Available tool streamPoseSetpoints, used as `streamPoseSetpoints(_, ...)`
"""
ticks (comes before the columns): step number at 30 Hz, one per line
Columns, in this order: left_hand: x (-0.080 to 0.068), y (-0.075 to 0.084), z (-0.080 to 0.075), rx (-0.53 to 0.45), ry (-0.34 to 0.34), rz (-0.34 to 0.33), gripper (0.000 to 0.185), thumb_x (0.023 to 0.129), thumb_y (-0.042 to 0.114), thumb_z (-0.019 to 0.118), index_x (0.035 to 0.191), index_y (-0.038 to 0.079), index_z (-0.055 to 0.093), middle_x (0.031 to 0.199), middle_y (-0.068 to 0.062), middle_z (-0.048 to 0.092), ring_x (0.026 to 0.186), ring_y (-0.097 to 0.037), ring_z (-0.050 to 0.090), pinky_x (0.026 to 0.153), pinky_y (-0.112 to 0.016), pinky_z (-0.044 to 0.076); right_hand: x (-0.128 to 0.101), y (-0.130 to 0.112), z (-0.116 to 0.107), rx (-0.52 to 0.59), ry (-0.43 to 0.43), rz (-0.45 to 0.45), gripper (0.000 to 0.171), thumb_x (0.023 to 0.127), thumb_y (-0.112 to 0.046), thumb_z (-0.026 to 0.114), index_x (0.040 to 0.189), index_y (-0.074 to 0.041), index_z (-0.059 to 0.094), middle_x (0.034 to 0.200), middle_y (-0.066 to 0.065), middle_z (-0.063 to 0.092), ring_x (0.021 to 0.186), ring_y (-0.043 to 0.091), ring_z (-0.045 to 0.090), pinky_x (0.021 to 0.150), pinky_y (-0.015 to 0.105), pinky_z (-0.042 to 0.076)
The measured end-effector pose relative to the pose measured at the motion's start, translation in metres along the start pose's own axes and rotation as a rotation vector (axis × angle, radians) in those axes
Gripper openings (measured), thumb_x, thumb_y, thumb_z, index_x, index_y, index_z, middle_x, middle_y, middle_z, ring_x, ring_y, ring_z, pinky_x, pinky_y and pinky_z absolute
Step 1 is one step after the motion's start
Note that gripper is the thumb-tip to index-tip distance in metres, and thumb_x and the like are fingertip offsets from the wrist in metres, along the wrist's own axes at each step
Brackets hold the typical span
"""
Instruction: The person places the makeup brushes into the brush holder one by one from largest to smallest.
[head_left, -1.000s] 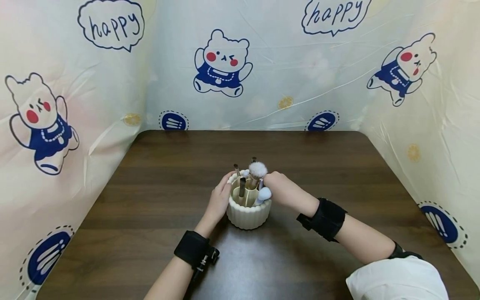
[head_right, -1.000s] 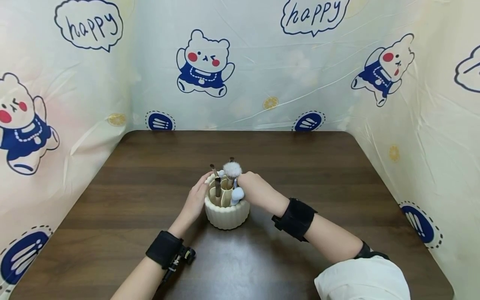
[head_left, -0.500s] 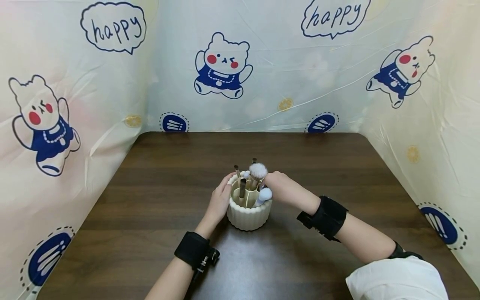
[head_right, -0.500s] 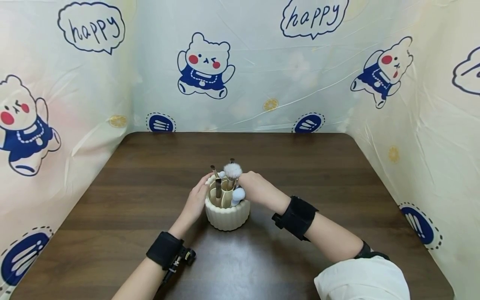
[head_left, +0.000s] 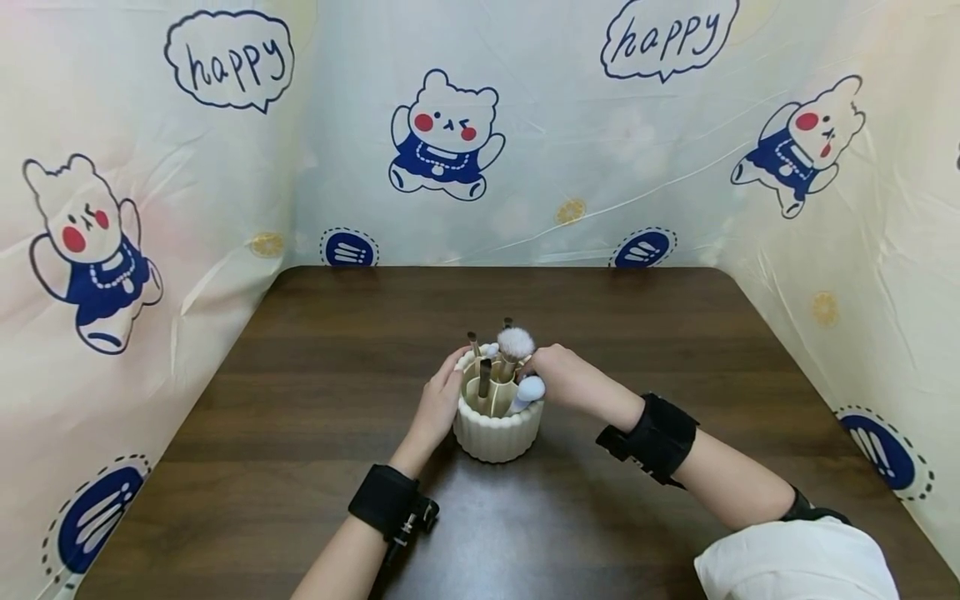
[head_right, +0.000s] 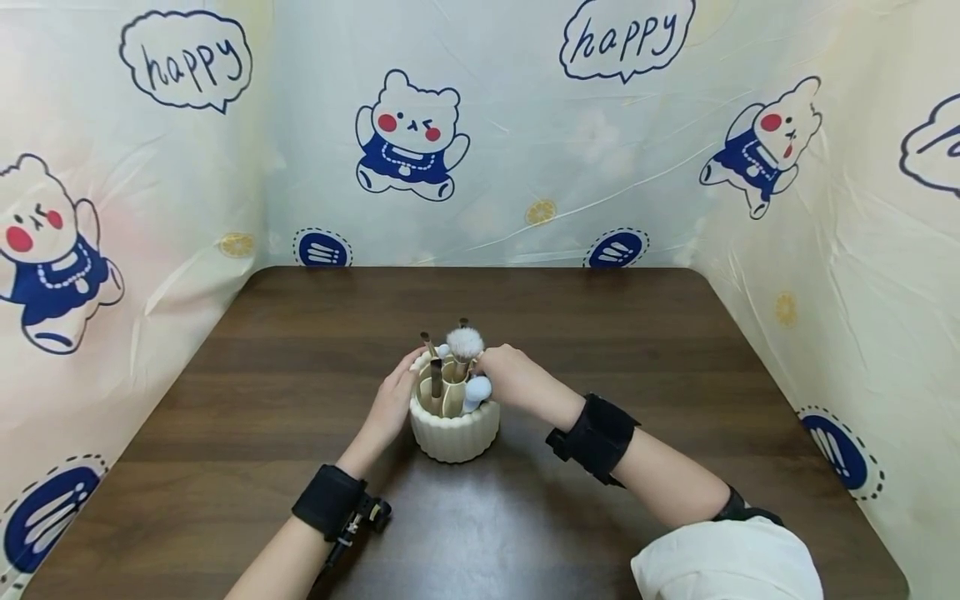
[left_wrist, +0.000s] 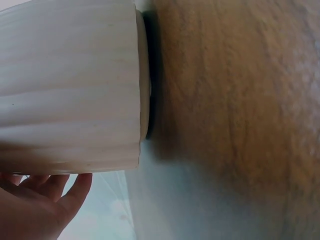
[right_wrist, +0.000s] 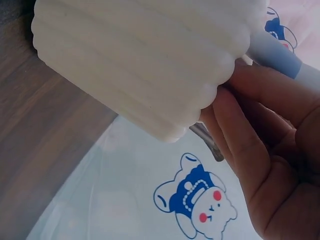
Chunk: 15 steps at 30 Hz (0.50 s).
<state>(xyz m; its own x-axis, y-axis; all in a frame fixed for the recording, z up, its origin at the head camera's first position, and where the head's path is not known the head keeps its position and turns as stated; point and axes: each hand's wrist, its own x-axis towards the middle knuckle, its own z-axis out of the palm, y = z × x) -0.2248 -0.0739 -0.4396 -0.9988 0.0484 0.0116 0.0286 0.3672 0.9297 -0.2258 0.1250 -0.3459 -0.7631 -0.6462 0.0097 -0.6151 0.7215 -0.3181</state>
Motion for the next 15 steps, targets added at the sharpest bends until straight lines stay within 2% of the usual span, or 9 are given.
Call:
streamPoseSetpoints(2, 0.001, -0.001, 0.000, 0.010, -0.006, 0.003, 0.046, 0.099, 0.026, 0.030, 0.143, 0.028, 0.044, 0.084, -0.012, 0.048, 0.060, -0.015, 0.032, 0.078, -0.036, 0.038, -0.001, 0.004, -0.001, 0.032, -0.002, 0.002, 0.013, 0.081, 0.003, 0.064, 0.085, -0.004, 0.075, 0.083, 0.005, 0.074, 0.076, 0.016, 0.067, 0.065, 0.022, 0.049)
streamPoseSetpoints(4, 0.003, -0.002, 0.000, 0.026, -0.022, 0.009, 0.047, 0.099, 0.026, 0.030, 0.144, 0.027, 0.043, 0.091, -0.012, 0.054, 0.064, -0.020, 0.044, 0.081, -0.039, 0.040, -0.002, 0.009, -0.004, 0.089, -0.007, 0.027, 0.015, 0.084, 0.003, 0.062, 0.087, -0.003, 0.075, 0.086, 0.007, 0.074, 0.079, 0.017, 0.067, 0.068, 0.023, 0.052)
streamPoseSetpoints(5, 0.003, -0.002, -0.001, 0.037, -0.030, 0.012, 0.047, 0.099, 0.026, 0.030, 0.144, 0.027, 0.042, 0.101, -0.014, 0.059, 0.074, -0.024, 0.054, 0.085, -0.041, 0.043, -0.002, 0.011, -0.006, 0.114, -0.008, 0.041, 0.016, 0.085, 0.003, 0.061, 0.089, -0.003, 0.076, 0.087, 0.008, 0.074, 0.080, 0.017, 0.068, 0.069, 0.024, 0.052)
streamPoseSetpoints(6, 0.004, -0.001, -0.002, 0.049, -0.039, 0.018, 0.047, 0.099, 0.027, 0.029, 0.145, 0.027, 0.041, 0.118, -0.014, 0.060, 0.091, -0.028, 0.059, 0.093, -0.044, 0.043, -0.002, 0.015, -0.008, 0.137, -0.004, 0.055, 0.016, 0.085, 0.002, 0.061, 0.090, -0.003, 0.076, 0.088, 0.009, 0.075, 0.080, 0.017, 0.067, 0.069, 0.025, 0.053)
streamPoseSetpoints(8, 0.005, -0.001, -0.005, 0.072, -0.048, 0.033, 0.048, 0.100, 0.028, 0.028, 0.146, 0.024, 0.041, 0.141, -0.010, 0.052, 0.125, -0.031, 0.052, 0.106, -0.048, 0.038, -0.002, 0.022, -0.012, 0.181, 0.013, 0.100, 0.018, 0.086, 0.000, 0.059, 0.091, -0.003, 0.076, 0.091, 0.010, 0.074, 0.077, 0.015, 0.065, 0.067, 0.025, 0.052)
streamPoseSetpoints(9, 0.006, 0.000, -0.008, 0.082, -0.051, 0.042, 0.048, 0.100, 0.029, 0.027, 0.146, 0.023, 0.041, 0.146, -0.008, 0.047, 0.134, -0.031, 0.045, 0.109, -0.050, 0.036, -0.002, 0.025, -0.014, 0.200, 0.030, 0.130, 0.017, 0.087, -0.002, 0.059, 0.092, -0.003, 0.075, 0.092, 0.010, 0.074, 0.076, 0.014, 0.063, 0.066, 0.024, 0.050)
streamPoseSetpoints(12, 0.011, 0.002, -0.017, 0.118, -0.050, 0.067, 0.048, 0.103, 0.029, 0.024, 0.146, 0.019, 0.040, 0.146, -0.011, 0.048, 0.136, -0.032, 0.042, 0.112, -0.051, 0.033, 0.000, 0.038, -0.018, 0.218, 0.125, 0.214, 0.020, 0.088, -0.007, 0.057, 0.098, -0.003, 0.074, 0.097, 0.012, 0.073, 0.074, 0.014, 0.058, 0.065, 0.024, 0.046)
streamPoseSetpoints(15, 0.018, 0.007, -0.028, 0.182, -0.019, 0.081, 0.047, 0.104, 0.030, 0.024, 0.146, 0.019, 0.040, 0.145, -0.011, 0.049, 0.136, -0.032, 0.042, 0.112, -0.051, 0.033, 0.002, 0.053, -0.018, 0.226, 0.246, 0.286, 0.026, 0.094, -0.011, 0.052, 0.110, -0.002, 0.070, 0.108, 0.017, 0.071, 0.080, 0.020, 0.058, 0.070, 0.030, 0.045)
